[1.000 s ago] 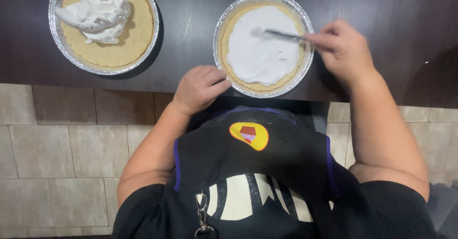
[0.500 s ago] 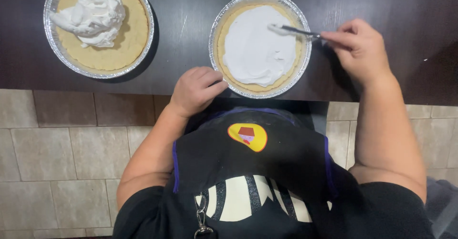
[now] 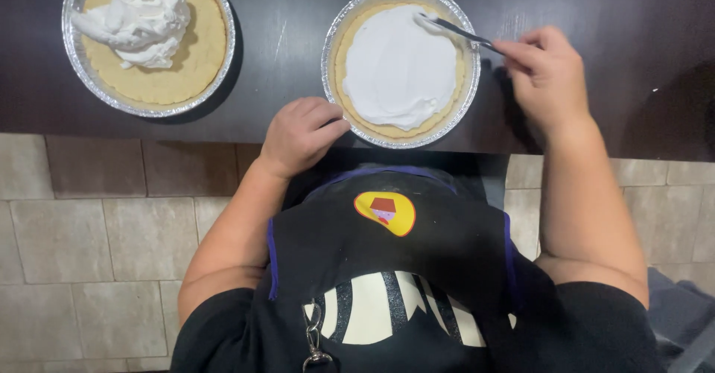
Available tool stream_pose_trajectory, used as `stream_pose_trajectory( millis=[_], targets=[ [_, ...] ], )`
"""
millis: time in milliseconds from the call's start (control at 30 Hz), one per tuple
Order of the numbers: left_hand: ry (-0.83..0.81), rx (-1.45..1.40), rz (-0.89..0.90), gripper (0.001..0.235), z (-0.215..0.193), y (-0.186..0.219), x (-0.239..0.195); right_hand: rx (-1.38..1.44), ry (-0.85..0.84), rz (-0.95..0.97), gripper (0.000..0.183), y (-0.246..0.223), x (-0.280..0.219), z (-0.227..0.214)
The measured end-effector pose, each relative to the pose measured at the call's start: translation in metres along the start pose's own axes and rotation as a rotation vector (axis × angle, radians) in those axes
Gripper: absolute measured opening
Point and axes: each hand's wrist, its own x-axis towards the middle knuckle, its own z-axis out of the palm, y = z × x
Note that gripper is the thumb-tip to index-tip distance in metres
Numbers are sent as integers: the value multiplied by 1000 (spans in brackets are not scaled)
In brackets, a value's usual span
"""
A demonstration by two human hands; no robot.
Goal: Spreading whipped cream onto pie crusts using a spatula
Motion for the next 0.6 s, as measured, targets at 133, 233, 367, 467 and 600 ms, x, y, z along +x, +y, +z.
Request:
stream_pose_trajectory(
  millis=[133, 233, 367, 467, 600],
  targets=[
    [7, 29, -9, 11, 2, 0, -4, -71, -38, -42, 37, -35, 23, 22],
    [19, 33, 4, 15, 9, -5, -10, -16, -201, -67, 39, -62, 25, 17],
    [59, 69, 3, 16, 3, -5, -3, 95, -249, -174, 32, -45, 6, -12],
    [0, 19, 87, 13, 7, 13, 6, 214, -246, -40, 31, -26, -13, -26],
    [-21, 130, 254, 17, 42, 48, 17, 319, -39, 108, 22, -31, -21, -28]
  ],
)
